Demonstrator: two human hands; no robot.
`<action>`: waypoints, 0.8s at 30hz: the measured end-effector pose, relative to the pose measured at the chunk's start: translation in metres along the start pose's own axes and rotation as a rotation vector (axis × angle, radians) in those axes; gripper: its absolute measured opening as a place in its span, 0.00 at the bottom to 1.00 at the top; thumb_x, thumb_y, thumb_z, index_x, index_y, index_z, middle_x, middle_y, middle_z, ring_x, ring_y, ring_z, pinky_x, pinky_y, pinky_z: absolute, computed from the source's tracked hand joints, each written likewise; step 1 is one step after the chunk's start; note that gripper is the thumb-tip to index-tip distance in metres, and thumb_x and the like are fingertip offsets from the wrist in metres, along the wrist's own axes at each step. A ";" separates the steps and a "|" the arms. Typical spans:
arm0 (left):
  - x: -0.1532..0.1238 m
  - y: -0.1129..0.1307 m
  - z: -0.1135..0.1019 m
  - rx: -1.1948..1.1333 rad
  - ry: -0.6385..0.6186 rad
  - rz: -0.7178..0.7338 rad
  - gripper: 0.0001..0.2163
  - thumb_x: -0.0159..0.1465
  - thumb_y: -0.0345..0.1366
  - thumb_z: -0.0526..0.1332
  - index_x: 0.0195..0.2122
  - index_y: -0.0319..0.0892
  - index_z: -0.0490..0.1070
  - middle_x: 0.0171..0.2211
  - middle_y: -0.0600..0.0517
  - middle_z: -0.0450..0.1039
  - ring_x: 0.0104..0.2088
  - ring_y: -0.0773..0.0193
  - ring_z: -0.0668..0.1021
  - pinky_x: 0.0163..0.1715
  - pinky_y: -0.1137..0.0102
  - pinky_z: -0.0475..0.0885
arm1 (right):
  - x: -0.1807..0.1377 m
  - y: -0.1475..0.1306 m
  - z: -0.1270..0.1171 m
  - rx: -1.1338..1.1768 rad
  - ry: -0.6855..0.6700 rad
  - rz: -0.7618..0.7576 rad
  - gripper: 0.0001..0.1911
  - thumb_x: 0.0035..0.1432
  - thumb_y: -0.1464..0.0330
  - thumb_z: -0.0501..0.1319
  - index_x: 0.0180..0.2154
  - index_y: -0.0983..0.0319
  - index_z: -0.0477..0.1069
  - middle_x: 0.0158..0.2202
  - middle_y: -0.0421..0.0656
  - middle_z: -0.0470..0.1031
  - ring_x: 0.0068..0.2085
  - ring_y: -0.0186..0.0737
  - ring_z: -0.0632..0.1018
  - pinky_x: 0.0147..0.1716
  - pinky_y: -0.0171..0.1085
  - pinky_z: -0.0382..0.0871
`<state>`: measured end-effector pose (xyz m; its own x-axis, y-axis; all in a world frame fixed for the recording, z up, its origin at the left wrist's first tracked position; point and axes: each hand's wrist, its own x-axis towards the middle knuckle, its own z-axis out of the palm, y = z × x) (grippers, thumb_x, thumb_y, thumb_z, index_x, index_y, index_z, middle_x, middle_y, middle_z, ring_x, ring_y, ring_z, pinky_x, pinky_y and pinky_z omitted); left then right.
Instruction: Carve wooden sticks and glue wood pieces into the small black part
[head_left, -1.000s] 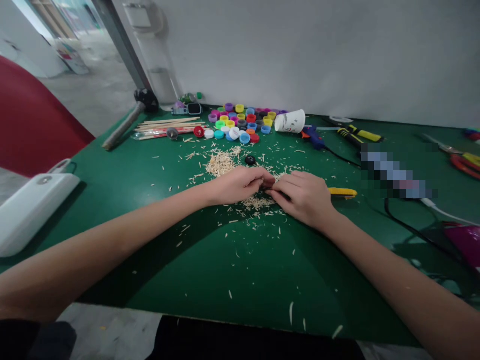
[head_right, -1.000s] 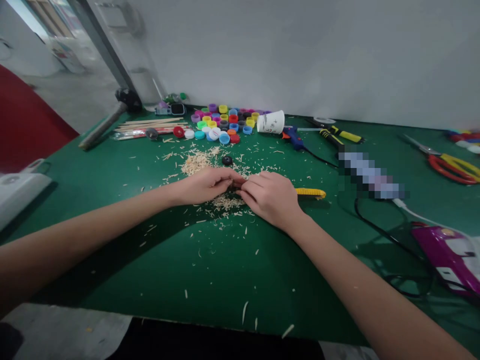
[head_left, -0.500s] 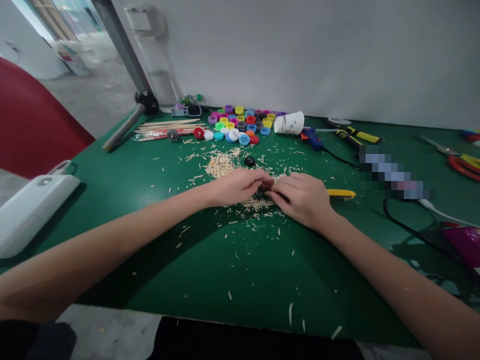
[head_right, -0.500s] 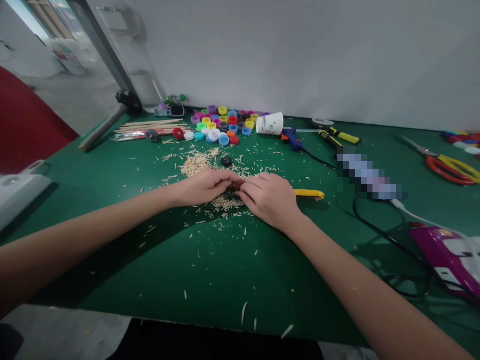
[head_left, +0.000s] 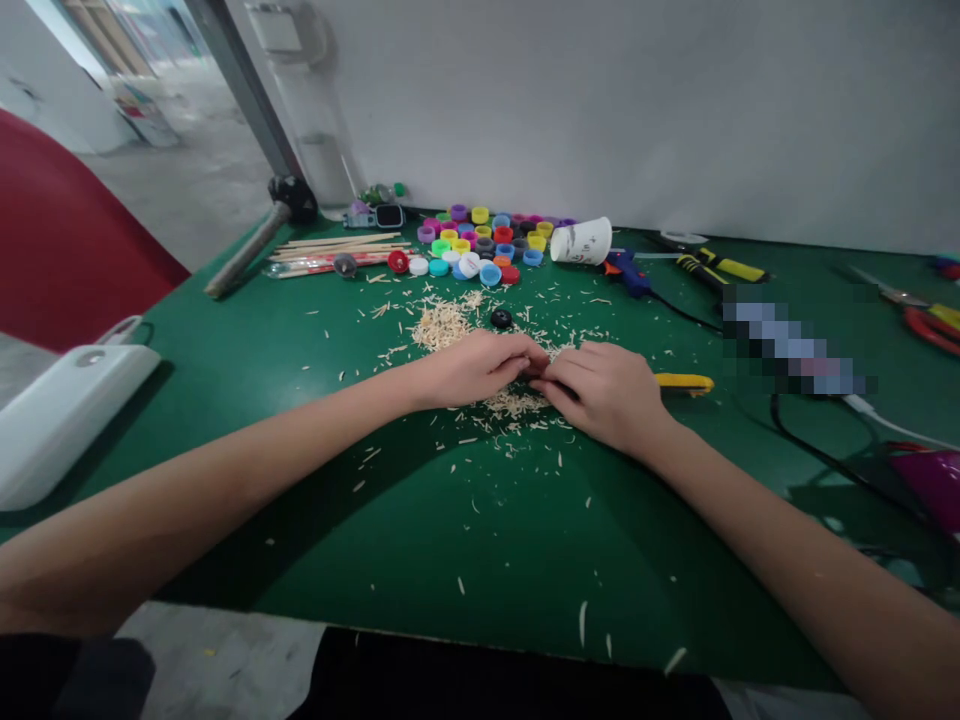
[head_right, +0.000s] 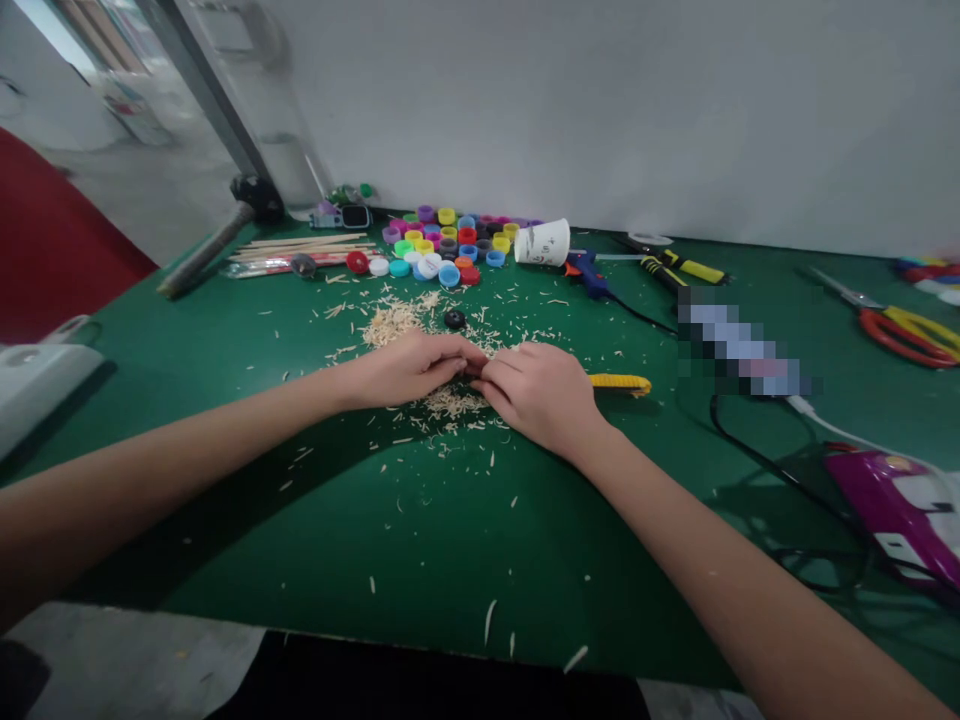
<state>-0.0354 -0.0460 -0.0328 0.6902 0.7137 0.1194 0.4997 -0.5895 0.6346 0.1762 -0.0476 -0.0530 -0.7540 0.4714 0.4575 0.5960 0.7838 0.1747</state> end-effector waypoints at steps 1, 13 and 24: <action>0.000 0.000 0.000 -0.005 0.000 0.002 0.15 0.68 0.32 0.46 0.49 0.40 0.69 0.43 0.49 0.76 0.39 0.67 0.76 0.39 0.72 0.69 | 0.000 0.000 0.000 0.008 -0.008 -0.002 0.13 0.63 0.63 0.53 0.32 0.61 0.72 0.27 0.40 0.74 0.29 0.36 0.68 0.28 0.36 0.56; 0.001 -0.003 -0.002 0.033 -0.009 0.024 0.15 0.68 0.34 0.46 0.48 0.41 0.70 0.43 0.51 0.76 0.40 0.66 0.76 0.39 0.71 0.68 | 0.000 0.001 0.000 0.005 -0.016 -0.004 0.14 0.63 0.63 0.53 0.32 0.61 0.72 0.27 0.41 0.74 0.29 0.36 0.68 0.28 0.37 0.55; 0.001 -0.002 -0.003 0.041 0.005 0.010 0.14 0.66 0.34 0.48 0.45 0.42 0.72 0.40 0.51 0.76 0.36 0.67 0.76 0.36 0.71 0.68 | 0.000 0.002 0.000 0.019 -0.032 0.001 0.13 0.63 0.63 0.53 0.33 0.61 0.73 0.29 0.41 0.75 0.30 0.36 0.68 0.28 0.37 0.55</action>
<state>-0.0374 -0.0430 -0.0315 0.6922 0.7100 0.1296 0.5142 -0.6112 0.6017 0.1776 -0.0463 -0.0530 -0.7621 0.4843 0.4298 0.5916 0.7906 0.1580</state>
